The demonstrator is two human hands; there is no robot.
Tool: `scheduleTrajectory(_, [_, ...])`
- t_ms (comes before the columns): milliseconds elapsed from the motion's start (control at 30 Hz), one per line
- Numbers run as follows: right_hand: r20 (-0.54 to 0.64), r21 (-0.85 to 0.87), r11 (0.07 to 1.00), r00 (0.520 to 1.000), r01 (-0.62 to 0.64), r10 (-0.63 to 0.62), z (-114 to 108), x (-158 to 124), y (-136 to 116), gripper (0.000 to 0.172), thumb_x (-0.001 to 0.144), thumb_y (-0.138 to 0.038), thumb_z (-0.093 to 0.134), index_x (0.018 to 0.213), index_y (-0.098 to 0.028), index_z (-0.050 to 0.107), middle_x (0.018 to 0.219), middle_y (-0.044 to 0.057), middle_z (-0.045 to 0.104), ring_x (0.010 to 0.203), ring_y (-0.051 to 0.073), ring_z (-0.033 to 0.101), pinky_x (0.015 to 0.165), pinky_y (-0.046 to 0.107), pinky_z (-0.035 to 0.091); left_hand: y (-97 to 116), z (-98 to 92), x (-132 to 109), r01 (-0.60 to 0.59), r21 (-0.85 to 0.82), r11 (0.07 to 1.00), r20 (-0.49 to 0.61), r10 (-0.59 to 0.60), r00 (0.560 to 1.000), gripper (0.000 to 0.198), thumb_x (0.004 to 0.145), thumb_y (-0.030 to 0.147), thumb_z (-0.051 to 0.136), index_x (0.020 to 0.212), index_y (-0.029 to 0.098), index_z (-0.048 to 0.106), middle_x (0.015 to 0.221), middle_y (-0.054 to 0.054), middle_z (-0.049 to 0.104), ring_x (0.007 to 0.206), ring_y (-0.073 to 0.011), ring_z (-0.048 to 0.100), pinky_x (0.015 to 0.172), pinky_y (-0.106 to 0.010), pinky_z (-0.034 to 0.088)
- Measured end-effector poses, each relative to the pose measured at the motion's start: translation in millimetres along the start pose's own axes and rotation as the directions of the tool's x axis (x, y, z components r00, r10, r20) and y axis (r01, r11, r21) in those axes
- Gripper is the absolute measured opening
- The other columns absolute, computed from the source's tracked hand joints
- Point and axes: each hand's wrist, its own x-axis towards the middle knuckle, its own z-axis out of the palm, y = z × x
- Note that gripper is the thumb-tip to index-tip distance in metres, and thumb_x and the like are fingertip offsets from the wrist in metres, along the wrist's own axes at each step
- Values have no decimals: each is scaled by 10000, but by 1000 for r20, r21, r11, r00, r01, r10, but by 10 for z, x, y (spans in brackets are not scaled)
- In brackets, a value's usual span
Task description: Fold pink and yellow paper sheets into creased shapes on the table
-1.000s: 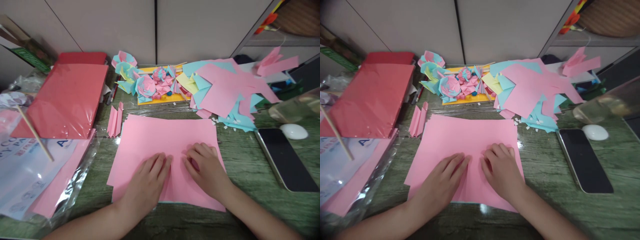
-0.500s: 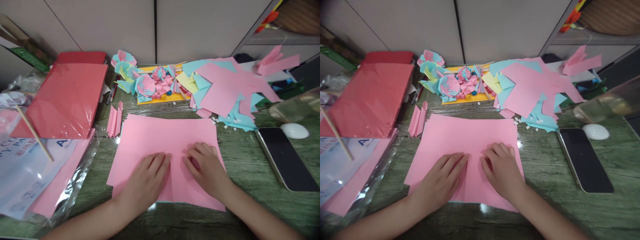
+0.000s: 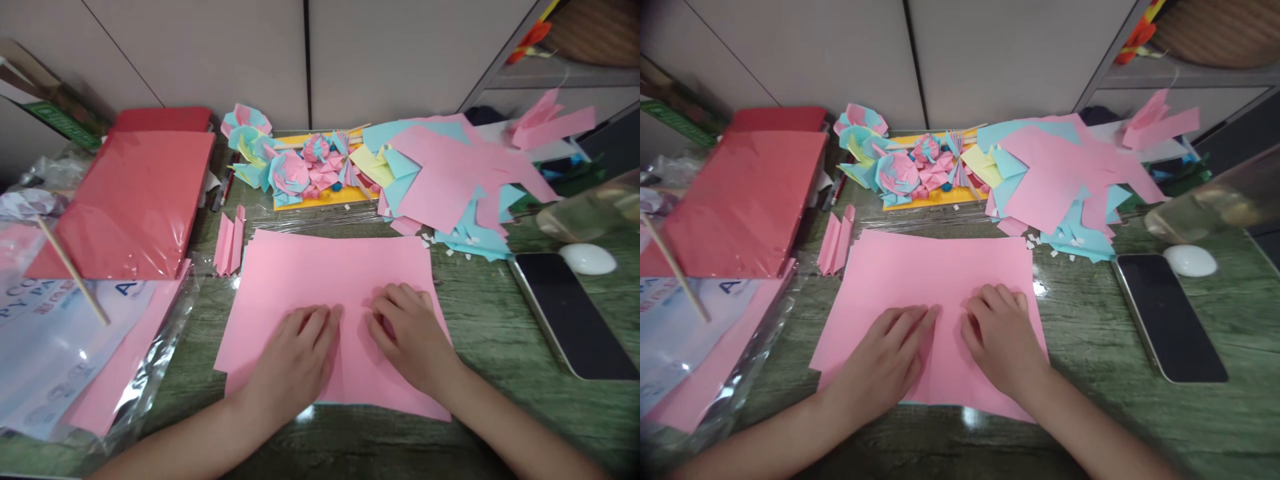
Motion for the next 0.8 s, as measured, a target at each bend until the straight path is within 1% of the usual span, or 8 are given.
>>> scheduleTrajectory(133, [-4, -1, 1000, 1000, 6, -6, 3, 1, -4, 146, 871, -232, 456, 797, -190, 575, 828, 45, 555, 805, 205, 451, 731, 372, 282, 21, -7, 4, 18, 11, 1000, 16, -18, 1000, 491, 880, 144, 332, 1359, 38, 361, 1329, -122, 492, 1107, -252, 450, 907, -395, 374])
scheduleTrajectory(300, [-14, 10, 1000, 1000, 11, -10, -1, -1, -14, 133, 862, -220, 464, 797, -194, 576, 823, 43, 550, 795, 201, 444, 725, 369, 272, 31, -6, 17, 6, 64, 998, 4, -7, 1000, 494, 874, 136, 330, 1345, -8, 370, 1331, -152, 484, 1093, -263, 456, 887, -398, 386])
scheduleTrajectory(433, [-23, 23, 1000, 1000, 15, -15, -11, 0, -27, 128, 855, -214, 470, 808, -197, 588, 818, 40, 545, 792, 197, 442, 722, 366, 269, 29, -1, 18, -1, 80, 997, -11, 2, 1000, 482, 876, 145, 329, 1327, -11, 397, 1336, -153, 477, 1100, -270, 452, 894, -403, 383])
scheduleTrajectory(500, [-27, 27, 999, 999, 25, -25, -17, 4, -35, 145, 858, -213, 460, 791, -192, 587, 805, 40, 541, 784, 195, 442, 718, 365, 268, 32, 0, 12, 5, 62, 998, -5, -4, 1000, 490, 872, 141, 334, 1339, 4, 385, 1337, -143, 476, 1101, -267, 453, 899, -403, 381])
scheduleTrajectory(633, [-27, 36, 999, 999, 32, -31, -20, 6, -41, 158, 859, -214, 453, 776, -183, 585, 796, 40, 540, 778, 194, 440, 713, 364, 266, 36, 7, -2, 22, 4, 1000, 11, -22, 1000, 529, 858, 121, 342, 1379, 38, 327, 1276, -113, 529, 1098, -263, 458, 897, -406, 382])
scheduleTrajectory(800, [-37, 48, 998, 999, 29, -28, -17, -3, -34, 153, 855, -208, 456, 779, -185, 586, 789, 34, 540, 771, 187, 436, 721, 361, 262, 36, 16, -10, 23, 6, 1000, 31, -23, 999, 529, 863, 127, 343, 1383, 35, 318, 1301, -119, 508, 1115, -273, 449, 904, -414, 383])
